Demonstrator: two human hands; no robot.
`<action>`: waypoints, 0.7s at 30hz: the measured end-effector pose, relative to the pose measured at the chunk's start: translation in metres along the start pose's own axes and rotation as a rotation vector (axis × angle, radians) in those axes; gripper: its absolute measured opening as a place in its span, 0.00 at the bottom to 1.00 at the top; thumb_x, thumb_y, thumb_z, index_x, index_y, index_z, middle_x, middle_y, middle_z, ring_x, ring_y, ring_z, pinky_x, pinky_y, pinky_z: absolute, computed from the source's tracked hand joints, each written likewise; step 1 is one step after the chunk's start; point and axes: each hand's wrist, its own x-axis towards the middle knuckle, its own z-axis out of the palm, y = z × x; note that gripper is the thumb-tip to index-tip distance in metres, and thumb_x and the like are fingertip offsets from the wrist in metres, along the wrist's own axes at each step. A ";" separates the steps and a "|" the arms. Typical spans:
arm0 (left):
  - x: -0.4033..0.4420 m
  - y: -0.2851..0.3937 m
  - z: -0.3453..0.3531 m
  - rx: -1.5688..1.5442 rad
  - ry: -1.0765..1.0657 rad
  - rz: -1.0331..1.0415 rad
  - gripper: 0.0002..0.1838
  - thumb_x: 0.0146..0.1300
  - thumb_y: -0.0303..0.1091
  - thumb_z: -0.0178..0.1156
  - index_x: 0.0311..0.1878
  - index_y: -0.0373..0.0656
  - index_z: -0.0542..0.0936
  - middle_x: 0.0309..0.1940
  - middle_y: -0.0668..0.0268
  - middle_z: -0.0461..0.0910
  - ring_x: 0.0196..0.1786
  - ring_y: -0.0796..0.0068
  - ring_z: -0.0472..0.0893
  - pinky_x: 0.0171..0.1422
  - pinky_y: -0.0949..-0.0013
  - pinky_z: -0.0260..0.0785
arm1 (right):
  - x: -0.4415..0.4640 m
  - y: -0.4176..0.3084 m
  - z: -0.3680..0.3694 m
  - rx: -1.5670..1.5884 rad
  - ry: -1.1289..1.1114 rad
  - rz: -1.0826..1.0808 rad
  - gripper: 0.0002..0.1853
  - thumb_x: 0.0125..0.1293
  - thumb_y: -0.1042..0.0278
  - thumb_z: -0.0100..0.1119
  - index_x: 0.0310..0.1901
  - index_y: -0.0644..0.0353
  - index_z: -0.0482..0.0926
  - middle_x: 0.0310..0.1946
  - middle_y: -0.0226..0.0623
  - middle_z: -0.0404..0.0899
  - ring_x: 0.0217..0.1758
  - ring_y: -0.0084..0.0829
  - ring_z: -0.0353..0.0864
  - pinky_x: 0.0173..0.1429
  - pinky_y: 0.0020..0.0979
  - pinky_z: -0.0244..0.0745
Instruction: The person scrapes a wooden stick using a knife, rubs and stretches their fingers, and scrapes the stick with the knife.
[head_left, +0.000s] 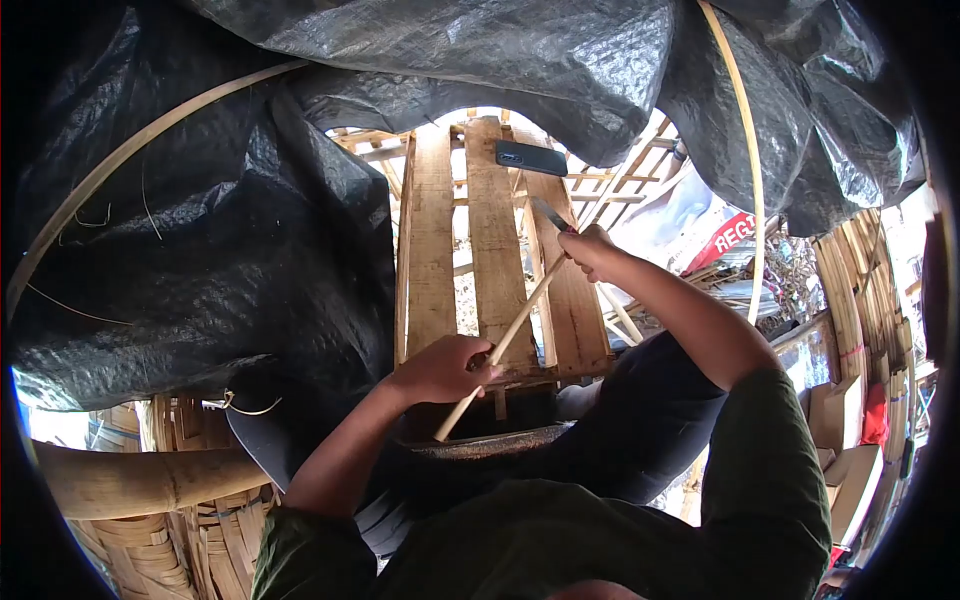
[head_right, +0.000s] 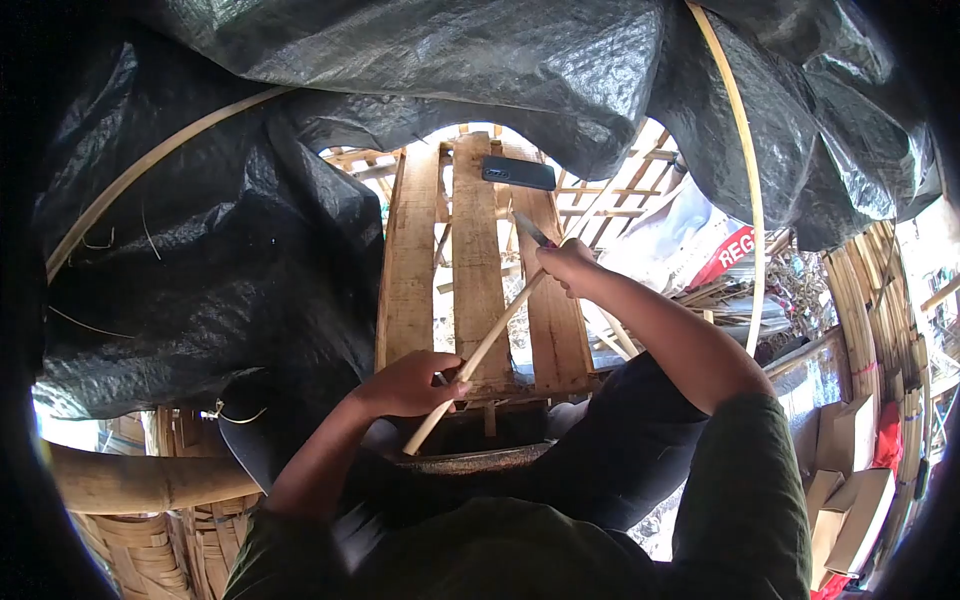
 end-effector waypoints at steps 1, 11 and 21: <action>0.000 0.003 0.004 -0.008 0.001 0.057 0.16 0.69 0.41 0.60 0.48 0.36 0.79 0.32 0.60 0.85 0.34 0.72 0.87 0.43 0.67 0.76 | -0.006 0.001 -0.004 -0.012 0.018 -0.003 0.22 0.66 0.50 0.55 0.21 0.56 0.66 0.15 0.26 0.62 0.13 0.20 0.58 0.16 0.31 0.53; -0.004 0.041 0.020 -0.362 -0.078 -0.010 0.22 0.71 0.45 0.58 0.54 0.34 0.73 0.30 0.63 0.80 0.29 0.72 0.83 0.38 0.67 0.77 | -0.020 0.015 -0.033 0.029 0.151 -0.183 0.23 0.63 0.50 0.56 0.19 0.60 0.68 0.12 0.28 0.65 0.12 0.23 0.63 0.14 0.31 0.60; -0.015 0.053 -0.012 -0.193 0.051 0.025 0.13 0.72 0.35 0.55 0.52 0.35 0.73 0.34 0.59 0.81 0.30 0.70 0.81 0.39 0.65 0.72 | 0.022 0.002 -0.046 0.091 0.143 -0.253 0.16 0.63 0.55 0.58 0.28 0.60 0.73 0.14 0.25 0.62 0.11 0.21 0.60 0.13 0.30 0.57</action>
